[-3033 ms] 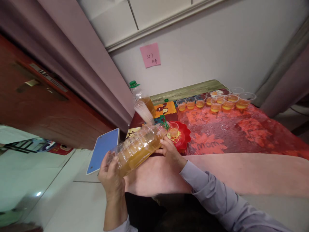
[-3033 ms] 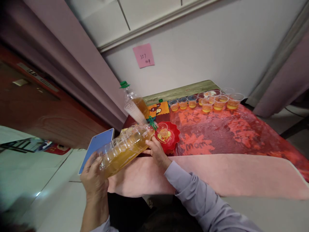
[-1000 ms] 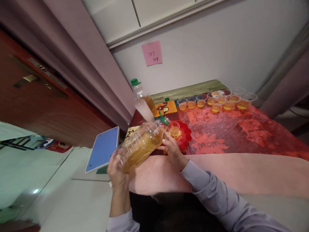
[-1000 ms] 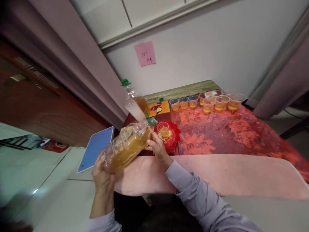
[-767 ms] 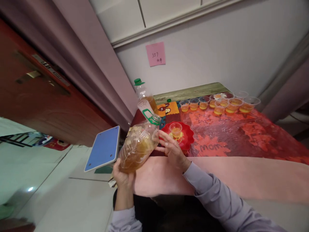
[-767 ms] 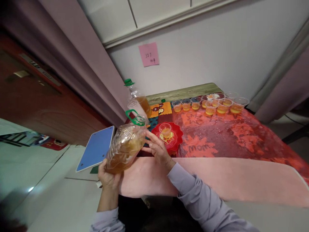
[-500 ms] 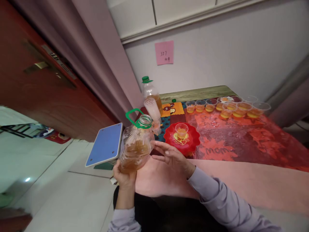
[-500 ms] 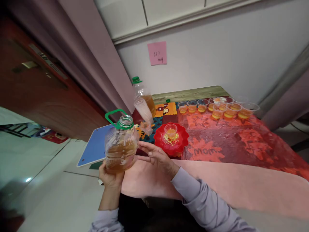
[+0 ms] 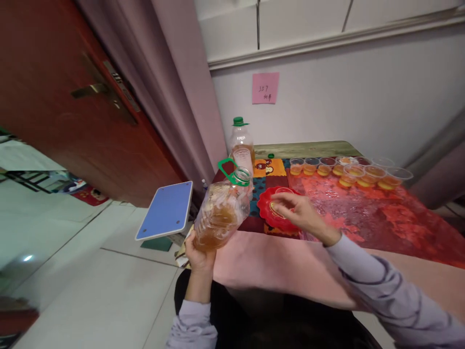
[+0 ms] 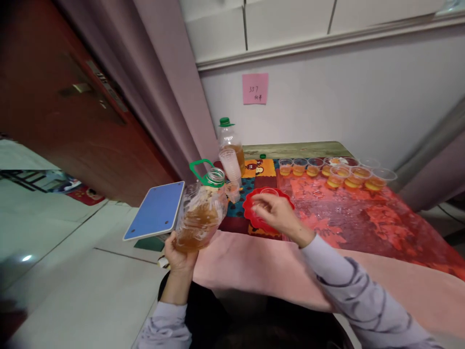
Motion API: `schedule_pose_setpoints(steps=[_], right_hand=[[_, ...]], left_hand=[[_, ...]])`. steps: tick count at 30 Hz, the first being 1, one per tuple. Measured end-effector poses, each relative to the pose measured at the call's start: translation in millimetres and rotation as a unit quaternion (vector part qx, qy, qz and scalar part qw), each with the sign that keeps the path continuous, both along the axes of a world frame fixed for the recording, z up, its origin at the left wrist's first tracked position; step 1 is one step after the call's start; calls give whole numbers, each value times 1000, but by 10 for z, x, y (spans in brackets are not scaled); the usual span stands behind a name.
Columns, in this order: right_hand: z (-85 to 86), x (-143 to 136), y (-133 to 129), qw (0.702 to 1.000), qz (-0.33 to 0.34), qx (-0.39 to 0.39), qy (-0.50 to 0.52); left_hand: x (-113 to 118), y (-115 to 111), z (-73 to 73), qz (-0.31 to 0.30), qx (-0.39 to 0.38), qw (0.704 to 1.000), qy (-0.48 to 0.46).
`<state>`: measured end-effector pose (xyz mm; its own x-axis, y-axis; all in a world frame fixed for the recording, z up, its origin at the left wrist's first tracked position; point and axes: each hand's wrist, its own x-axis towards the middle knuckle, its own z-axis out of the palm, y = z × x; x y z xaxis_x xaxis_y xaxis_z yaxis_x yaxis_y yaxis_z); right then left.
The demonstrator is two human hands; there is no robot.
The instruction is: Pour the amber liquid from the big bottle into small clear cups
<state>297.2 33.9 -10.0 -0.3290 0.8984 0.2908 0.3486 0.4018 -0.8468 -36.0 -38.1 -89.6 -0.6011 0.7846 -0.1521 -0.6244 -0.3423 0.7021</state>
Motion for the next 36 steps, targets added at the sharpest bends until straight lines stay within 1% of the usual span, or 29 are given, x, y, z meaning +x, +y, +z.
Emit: schedule_pose_setpoints(steps=[1, 2, 3, 5, 8, 11, 15, 18, 21, 24, 26, 28, 29, 32, 36], right_hand=[[48, 113, 110, 995, -54, 61, -53], [71, 206, 218, 985, -90, 103, -108], [68, 276, 317, 972, -110, 125, -163], [2, 346, 471, 949, -119, 121, -266], [-139, 327, 570, 924, -105, 62, -361], [-186, 258, 556, 917, -107, 37, -383], [-115, 183, 508, 913, -126, 39, -387], [-75, 150, 521, 913, -139, 26, -383], [-61, 147, 550, 916, -150, 21, -371], [-39, 212, 588, 924, -152, 26, -350], [-26, 329, 653, 935, -159, 37, -315], [-32, 520, 768, 943, -178, 71, -271], [-45, 641, 842, 943, -195, 94, -254], [-117, 1060, 1088, 920, -258, 141, -258], [-243, 1570, 1353, 883, -322, 122, -319]], left_hand=[[5, 0, -2, 0, -1, 1000, -2], [9, -1, -5, 0, -2, 1000, -4], [11, -2, -11, 1, -2, 1000, -4], [12, -7, -25, 7, -1, 1000, -2], [8, -13, -46, 17, -4, 1000, 1], [3, -16, -46, 18, -9, 1000, 5], [-14, -10, -8, 12, -17, 1000, 3], [-55, 17, 7, 11, -15, 1000, 4], [-97, 46, 2, 2, -5, 999, 50], [-88, 51, 30, -2, -3, 998, 66], [-53, 47, 80, 15, -10, 998, 59], [-11, 43, 142, 26, -20, 998, 48], [7, 43, 173, 29, -26, 998, 44], [37, 42, 243, 36, -46, 998, 29], [45, 42, 289, 39, -56, 997, 29]])
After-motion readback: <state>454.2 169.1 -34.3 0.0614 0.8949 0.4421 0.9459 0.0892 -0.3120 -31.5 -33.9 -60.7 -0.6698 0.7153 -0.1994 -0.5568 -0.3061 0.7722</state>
